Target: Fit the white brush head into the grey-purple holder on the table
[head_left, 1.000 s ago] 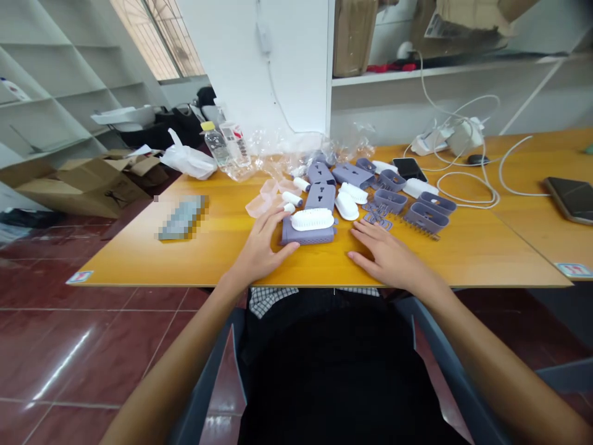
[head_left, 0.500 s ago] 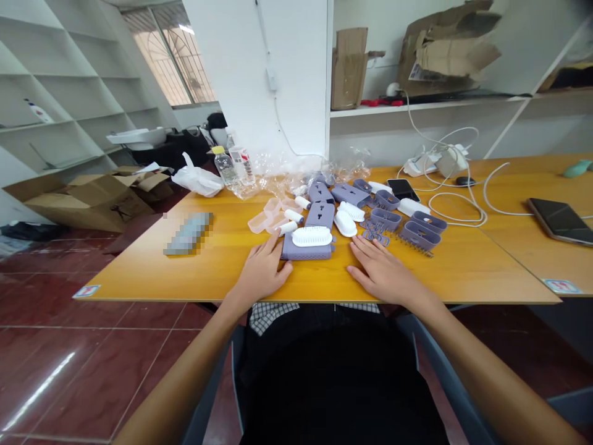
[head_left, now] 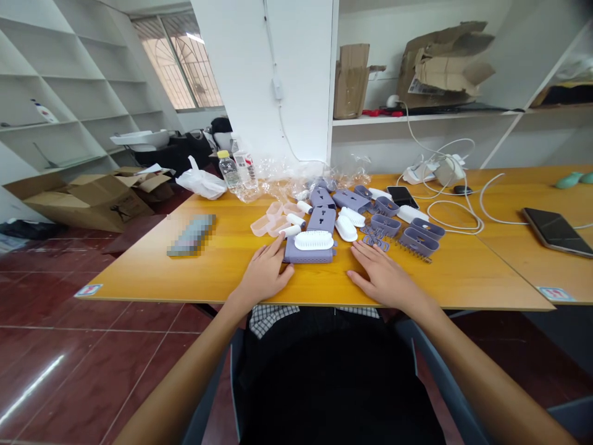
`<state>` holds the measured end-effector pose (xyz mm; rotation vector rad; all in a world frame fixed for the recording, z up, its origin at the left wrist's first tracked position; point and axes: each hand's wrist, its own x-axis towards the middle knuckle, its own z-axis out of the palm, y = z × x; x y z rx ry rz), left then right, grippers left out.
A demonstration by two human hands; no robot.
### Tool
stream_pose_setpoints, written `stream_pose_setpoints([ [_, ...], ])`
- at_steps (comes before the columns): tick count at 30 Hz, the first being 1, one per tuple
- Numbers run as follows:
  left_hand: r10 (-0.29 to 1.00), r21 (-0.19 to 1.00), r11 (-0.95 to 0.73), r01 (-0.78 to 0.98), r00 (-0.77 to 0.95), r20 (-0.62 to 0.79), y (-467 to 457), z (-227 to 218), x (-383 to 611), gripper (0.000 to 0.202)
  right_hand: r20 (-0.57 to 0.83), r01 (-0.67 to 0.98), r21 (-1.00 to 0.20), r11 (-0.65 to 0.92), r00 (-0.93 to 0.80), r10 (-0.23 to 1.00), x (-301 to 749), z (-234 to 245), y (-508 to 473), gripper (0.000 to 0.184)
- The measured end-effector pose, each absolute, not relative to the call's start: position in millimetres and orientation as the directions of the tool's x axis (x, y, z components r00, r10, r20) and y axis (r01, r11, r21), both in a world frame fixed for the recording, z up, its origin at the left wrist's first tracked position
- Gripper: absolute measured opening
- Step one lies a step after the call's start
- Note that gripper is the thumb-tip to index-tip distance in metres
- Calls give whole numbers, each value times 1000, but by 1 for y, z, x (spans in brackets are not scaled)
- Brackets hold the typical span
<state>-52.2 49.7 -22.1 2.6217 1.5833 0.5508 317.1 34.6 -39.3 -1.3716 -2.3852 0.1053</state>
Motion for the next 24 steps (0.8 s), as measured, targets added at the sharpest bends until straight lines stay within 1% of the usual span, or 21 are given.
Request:
stream_pose_setpoints([
  [2,863,223,-477,850,405,303,50,-23,-52,58,345,803,-265,534,-438,830,314,-34,33,76],
  [4,866,250,-468,847,384,321,49,-23,-52,65,401,776,-280,566,-441,803,308,-27,33,80],
  [6,858,281,-482,830,382,343,48,-21,-52,68,422,738,-313,597,-455,784,297,-17,37,82],
  [7,848,292,-500,815,393,355,48,-20,-52,64,418,719,-333,610,-468,779,291,-13,41,84],
  [9,818,300,-550,779,431,380,46,-17,-51,45,389,684,-368,630,-502,773,278,-3,50,84],
  [11,789,308,-595,743,466,400,45,-16,-50,26,371,645,-409,645,-529,764,266,4,59,76],
  [13,781,340,-607,718,461,421,44,-15,-49,24,392,595,-464,656,-526,754,256,7,66,65],
  [15,794,388,-588,710,414,445,42,-16,-49,33,438,543,-518,661,-496,750,251,5,67,55],
  [17,805,419,-567,709,371,463,41,-18,-49,51,474,494,-565,661,-461,750,250,0,64,49],
  [19,804,421,-575,701,393,446,40,-18,-49,73,490,448,-604,659,-444,750,253,-6,59,46],
  [21,791,406,-606,684,463,400,41,-16,-49,90,499,414,-625,661,-439,747,256,-12,54,44],
  [22,779,396,-624,673,501,376,41,-14,-50,92,505,405,-628,664,-438,744,257,-14,52,43],
  [24,755,377,-655,655,554,350,41,-12,-50,87,516,400,-625,671,-434,739,259,-16,49,42],
])
